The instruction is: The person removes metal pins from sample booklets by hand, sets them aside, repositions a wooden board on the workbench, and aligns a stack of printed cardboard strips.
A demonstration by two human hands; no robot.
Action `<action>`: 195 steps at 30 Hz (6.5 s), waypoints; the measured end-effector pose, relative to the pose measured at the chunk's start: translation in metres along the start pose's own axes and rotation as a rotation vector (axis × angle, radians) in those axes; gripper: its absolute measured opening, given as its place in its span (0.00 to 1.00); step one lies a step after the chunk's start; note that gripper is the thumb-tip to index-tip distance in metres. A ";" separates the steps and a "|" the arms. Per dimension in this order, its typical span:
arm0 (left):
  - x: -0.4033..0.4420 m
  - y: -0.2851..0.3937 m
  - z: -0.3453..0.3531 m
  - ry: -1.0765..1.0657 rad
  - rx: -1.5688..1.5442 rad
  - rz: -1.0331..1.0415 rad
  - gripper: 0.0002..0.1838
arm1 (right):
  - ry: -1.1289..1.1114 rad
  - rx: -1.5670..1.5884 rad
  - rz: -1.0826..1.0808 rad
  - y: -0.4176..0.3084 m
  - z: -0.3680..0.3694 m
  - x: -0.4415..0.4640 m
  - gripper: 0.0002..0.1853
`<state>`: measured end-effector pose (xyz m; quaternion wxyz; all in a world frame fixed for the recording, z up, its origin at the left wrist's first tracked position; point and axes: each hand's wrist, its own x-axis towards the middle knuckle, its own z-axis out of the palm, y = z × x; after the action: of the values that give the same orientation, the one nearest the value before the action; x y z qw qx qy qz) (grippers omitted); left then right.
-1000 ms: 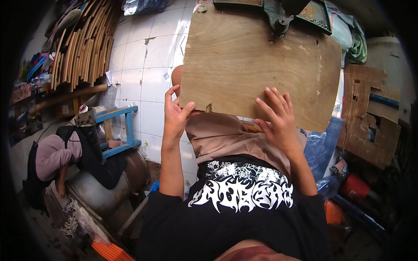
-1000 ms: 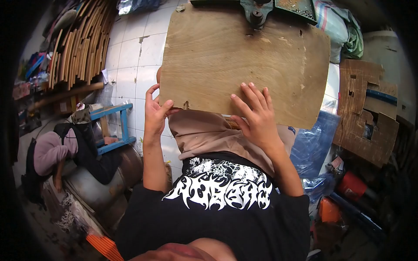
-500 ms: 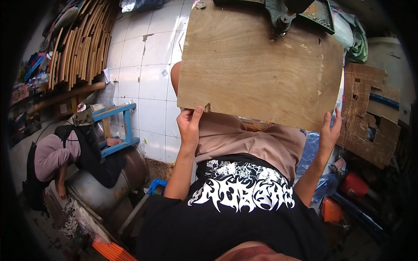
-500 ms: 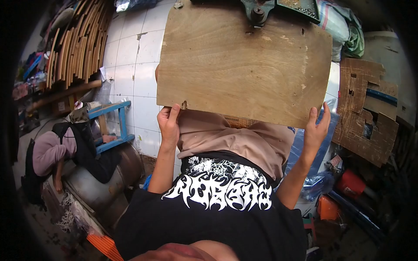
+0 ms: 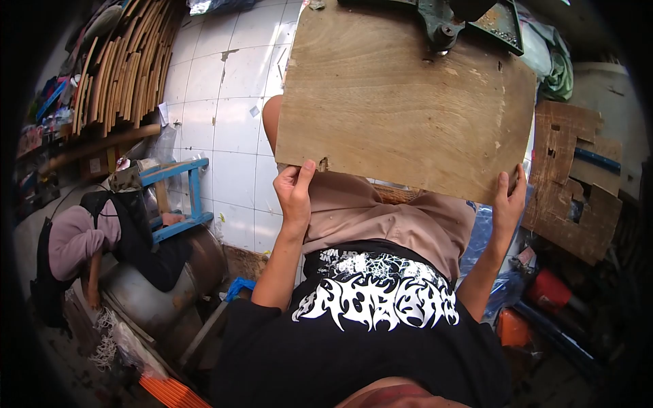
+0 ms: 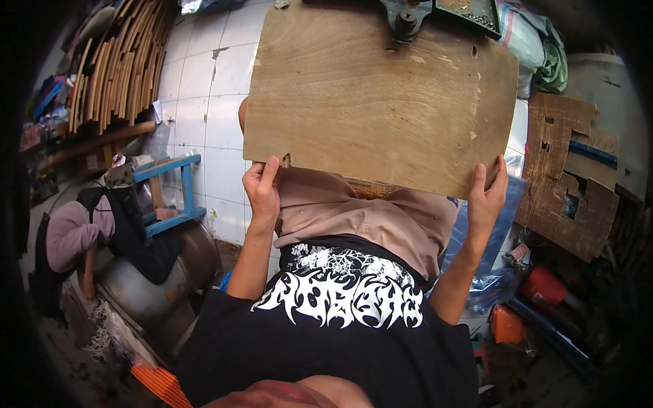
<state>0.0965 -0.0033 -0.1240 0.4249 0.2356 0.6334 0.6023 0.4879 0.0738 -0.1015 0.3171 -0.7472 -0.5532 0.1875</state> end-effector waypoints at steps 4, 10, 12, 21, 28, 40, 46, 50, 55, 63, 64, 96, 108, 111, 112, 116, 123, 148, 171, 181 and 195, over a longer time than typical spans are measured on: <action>-0.002 0.004 0.009 0.020 -0.094 -0.043 0.12 | 0.004 -0.021 -0.012 -0.004 -0.001 -0.001 0.29; 0.001 0.002 0.007 0.011 -0.271 -0.042 0.10 | 0.036 0.221 0.073 0.010 0.000 0.003 0.29; 0.002 0.003 0.007 0.040 -0.327 -0.071 0.10 | 0.027 0.248 0.099 0.009 -0.002 0.004 0.29; 0.002 0.006 0.010 0.044 -0.325 -0.092 0.06 | 0.036 0.409 0.147 0.011 -0.002 0.007 0.28; 0.000 0.004 0.012 0.056 -0.310 -0.073 0.06 | 0.025 0.436 0.152 0.008 0.000 0.018 0.29; 0.004 0.004 0.009 0.038 -0.262 -0.058 0.07 | 0.031 0.523 0.144 0.015 0.003 0.017 0.29; 0.008 -0.004 0.004 0.058 -0.252 -0.057 0.09 | 0.026 0.505 0.132 0.011 0.004 0.017 0.29; 0.009 -0.006 0.003 0.042 -0.230 -0.029 0.08 | 0.029 0.516 0.122 0.015 0.005 0.018 0.30; 0.010 -0.008 0.001 0.054 -0.205 -0.009 0.08 | 0.026 0.500 0.123 0.015 0.005 0.017 0.30; 0.010 -0.010 -0.003 0.031 -0.201 -0.039 0.08 | 0.024 0.477 0.121 0.010 0.006 0.015 0.30; 0.010 -0.005 0.003 0.075 -0.217 -0.040 0.08 | 0.024 0.473 0.123 0.010 0.007 0.015 0.30; 0.014 -0.009 -0.003 0.047 -0.213 -0.044 0.13 | 0.040 0.489 0.142 0.004 0.009 0.011 0.29; 0.008 0.002 0.005 0.084 -0.180 -0.023 0.11 | 0.052 0.537 0.122 0.010 0.010 0.013 0.29; 0.010 -0.004 -0.001 0.009 -0.185 -0.020 0.10 | 0.047 0.559 0.128 0.015 0.011 0.015 0.30; 0.008 0.005 0.009 0.049 -0.164 -0.016 0.10 | 0.044 0.561 0.128 0.015 0.011 0.015 0.30; 0.010 0.000 0.007 0.068 -0.151 -0.007 0.14 | 0.041 0.550 0.126 0.014 0.012 0.016 0.30; 0.012 -0.003 0.004 0.057 -0.148 0.001 0.16 | 0.043 0.547 0.142 0.012 0.010 0.015 0.30; 0.005 -0.002 0.002 0.017 -0.253 -0.044 0.10 | 0.042 0.550 0.124 0.019 0.008 0.006 0.30; 0.005 -0.009 -0.006 -0.075 -0.272 0.007 0.11 | 0.047 0.573 0.135 0.013 0.007 0.005 0.29; 0.002 -0.006 -0.002 -0.032 -0.266 -0.005 0.10 | 0.053 0.573 0.138 0.016 0.008 0.006 0.29; 0.004 -0.003 -0.001 -0.050 -0.270 -0.013 0.10 | 0.050 0.588 0.160 0.012 0.007 0.006 0.29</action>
<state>0.0943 -0.0016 -0.1277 0.4725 0.1871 0.5372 0.6731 0.4936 0.0794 -0.1143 0.5173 -0.6691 -0.4065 0.3456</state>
